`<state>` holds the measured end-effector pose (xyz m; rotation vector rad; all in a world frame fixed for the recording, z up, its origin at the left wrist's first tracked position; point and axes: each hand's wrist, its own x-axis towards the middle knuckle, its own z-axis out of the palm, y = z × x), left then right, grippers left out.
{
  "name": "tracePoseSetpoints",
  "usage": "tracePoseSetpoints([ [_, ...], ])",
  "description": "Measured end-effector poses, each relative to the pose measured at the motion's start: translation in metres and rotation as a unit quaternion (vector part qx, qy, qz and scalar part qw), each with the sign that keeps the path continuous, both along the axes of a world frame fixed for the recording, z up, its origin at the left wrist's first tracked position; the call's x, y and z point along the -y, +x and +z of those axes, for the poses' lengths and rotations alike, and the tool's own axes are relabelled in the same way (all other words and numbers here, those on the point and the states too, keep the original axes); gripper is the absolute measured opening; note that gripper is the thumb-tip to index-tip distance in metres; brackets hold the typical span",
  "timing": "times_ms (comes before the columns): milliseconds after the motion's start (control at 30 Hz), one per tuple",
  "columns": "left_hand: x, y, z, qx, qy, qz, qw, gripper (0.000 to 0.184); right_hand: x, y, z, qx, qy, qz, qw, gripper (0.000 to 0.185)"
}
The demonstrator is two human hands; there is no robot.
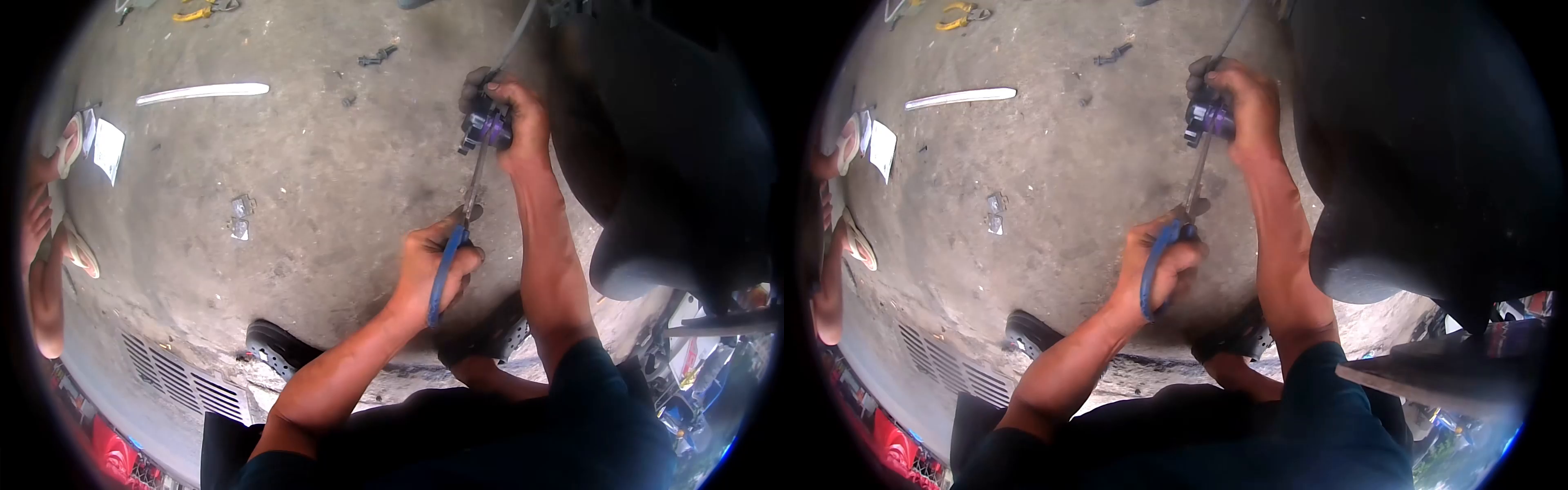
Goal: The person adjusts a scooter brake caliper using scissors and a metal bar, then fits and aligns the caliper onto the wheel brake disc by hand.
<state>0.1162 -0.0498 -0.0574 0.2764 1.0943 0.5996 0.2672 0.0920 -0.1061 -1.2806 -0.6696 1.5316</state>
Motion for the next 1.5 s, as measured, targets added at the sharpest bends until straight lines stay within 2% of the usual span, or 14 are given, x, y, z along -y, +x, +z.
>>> tracePoseSetpoints([
  [167, -0.011, -0.016, -0.005, 0.003, 0.003, -0.054, 0.999, 0.029, -0.010, 0.009, -0.001, -0.023, -0.029, 0.022, 0.999, 0.024],
  [267, -0.021, -0.018, 0.004, 0.019, -0.015, -0.062, 0.998, 0.013, -0.011, 0.018, -0.015, 0.064, 0.063, 0.084, 0.992, 0.027],
  [433, -0.042, -0.040, 0.038, 0.014, -0.070, -0.072, 0.995, 0.010, -0.012, 0.012, -0.007, 0.157, 0.113, 0.094, 0.976, 0.028],
  [467, -0.045, -0.044, 0.041, 0.011, -0.068, -0.086, 0.994, 0.010, -0.011, 0.012, -0.008, 0.175, 0.124, 0.098, 0.972, 0.028],
  [567, -0.021, -0.083, 0.044, -0.071, 0.149, -0.238, 0.957, 0.034, -0.013, 0.016, -0.014, 0.084, 0.087, 0.066, 0.990, 0.027],
  [600, -0.010, -0.094, 0.053, -0.044, 0.179, -0.215, 0.959, 0.046, -0.012, 0.012, -0.015, 0.108, 0.101, 0.058, 0.987, 0.027],
  [633, -0.003, -0.102, 0.037, -0.122, 0.217, -0.189, 0.950, 0.048, -0.010, 0.009, -0.012, 0.117, 0.093, 0.049, 0.987, 0.027],
  [733, 0.015, -0.128, -0.022, -0.354, 0.328, -0.139, 0.865, 0.056, -0.014, 0.000, -0.004, 0.076, 0.067, 0.035, 0.994, 0.025],
  [900, -0.004, -0.146, -0.013, -0.613, 0.378, -0.368, 0.589, 0.061, -0.013, 0.007, -0.009, -0.037, -0.043, 0.019, 0.998, 0.027],
  [1033, -0.027, -0.133, 0.003, -0.552, 0.531, -0.252, 0.592, 0.057, -0.006, 0.008, -0.014, -0.149, -0.107, -0.022, 0.983, 0.029],
  [1067, -0.034, -0.117, 0.001, -0.459, 0.479, -0.243, 0.708, 0.061, -0.004, 0.009, -0.017, -0.170, -0.107, -0.031, 0.979, 0.030],
  [1133, -0.051, -0.083, -0.009, -0.377, 0.477, -0.221, 0.763, 0.069, -0.005, 0.005, -0.014, -0.213, -0.118, -0.023, 0.970, 0.030],
  [1367, -0.108, -0.020, -0.060, -0.209, 0.484, -0.137, 0.838, 0.089, -0.012, 0.001, -0.007, -0.268, -0.142, -0.099, 0.948, 0.028],
  [1500, -0.108, -0.011, -0.057, -0.117, 0.384, -0.113, 0.909, 0.093, -0.009, -0.012, 0.015, -0.179, -0.111, -0.065, 0.975, 0.030],
])
